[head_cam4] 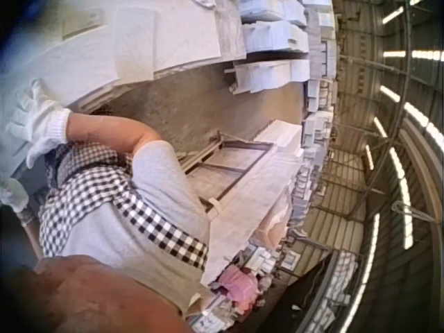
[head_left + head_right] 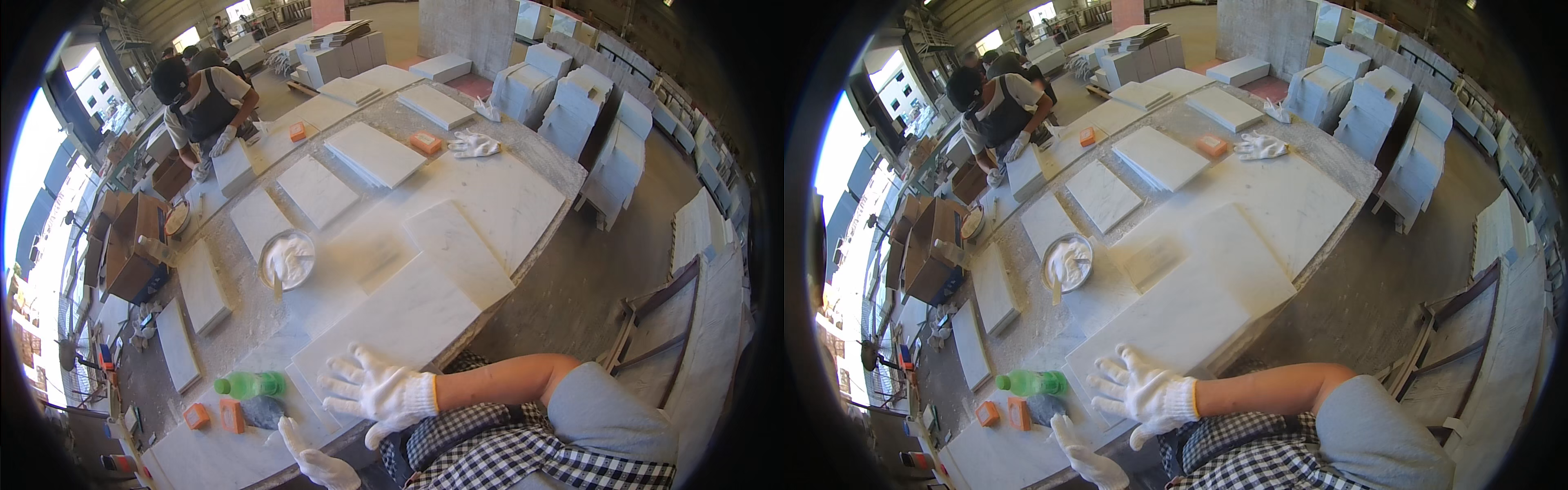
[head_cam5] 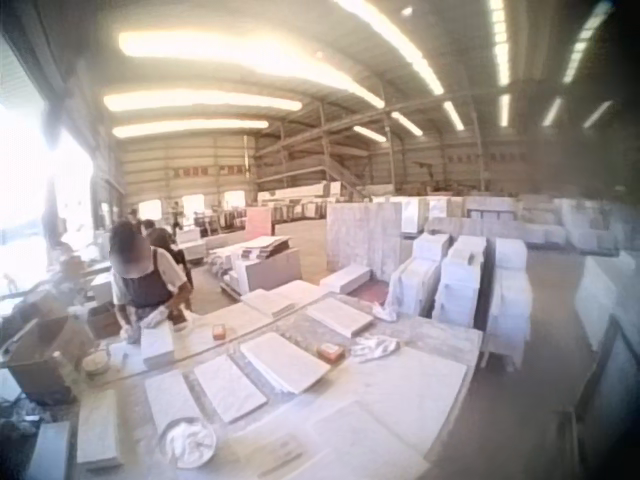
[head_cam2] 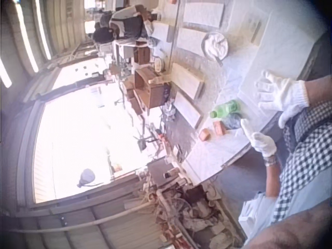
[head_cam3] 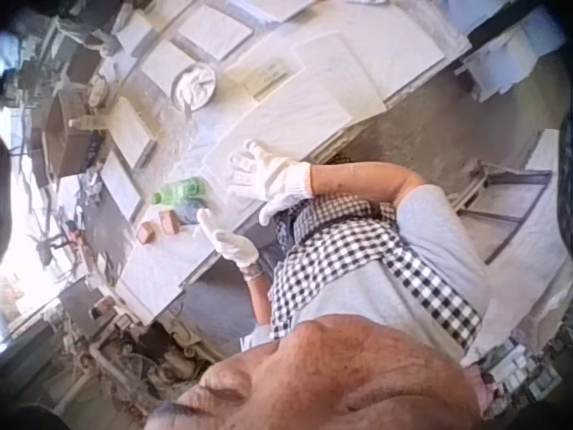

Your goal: The person handles white rectangular tiles at a workbench, wiping surfaces with gloved hands and using a small metal scraper to remove residue. Tiles are turned over and stacked after treatment. A coworker performs similar finishing work across the table.

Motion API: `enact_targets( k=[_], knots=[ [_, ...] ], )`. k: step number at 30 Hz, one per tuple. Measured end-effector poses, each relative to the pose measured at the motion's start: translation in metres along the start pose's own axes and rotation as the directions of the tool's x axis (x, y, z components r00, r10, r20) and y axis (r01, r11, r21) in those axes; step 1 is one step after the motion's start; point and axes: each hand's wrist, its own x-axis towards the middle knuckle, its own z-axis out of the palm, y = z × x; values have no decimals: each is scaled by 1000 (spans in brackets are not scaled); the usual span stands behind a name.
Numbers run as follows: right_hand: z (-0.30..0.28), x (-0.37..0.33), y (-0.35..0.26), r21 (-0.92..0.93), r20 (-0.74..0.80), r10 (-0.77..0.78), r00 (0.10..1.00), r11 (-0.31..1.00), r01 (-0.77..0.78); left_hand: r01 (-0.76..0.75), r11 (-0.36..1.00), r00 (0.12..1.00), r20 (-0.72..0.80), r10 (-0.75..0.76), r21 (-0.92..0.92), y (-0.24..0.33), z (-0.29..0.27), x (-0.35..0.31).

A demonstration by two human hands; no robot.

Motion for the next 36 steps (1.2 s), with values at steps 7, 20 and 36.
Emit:
enact_targets(
  k=[7, 20, 36],
  knots=[
    [46, -134, 145, 262, -367, 788, 494, 597, -759, -295, 936, 935, 260, 241, 193, 47, 26, 28],
    [127, -168, 172, 759, -447, 871, 203, 489, -429, -427, 675, 764, 640, -87, 602, 60, 119, 129],
    [83, -49, 241, 542, -211, 546, 811, 756, -367, -356, 759, 781, 619, -79, 545, 84, 138, 138]
  ],
)
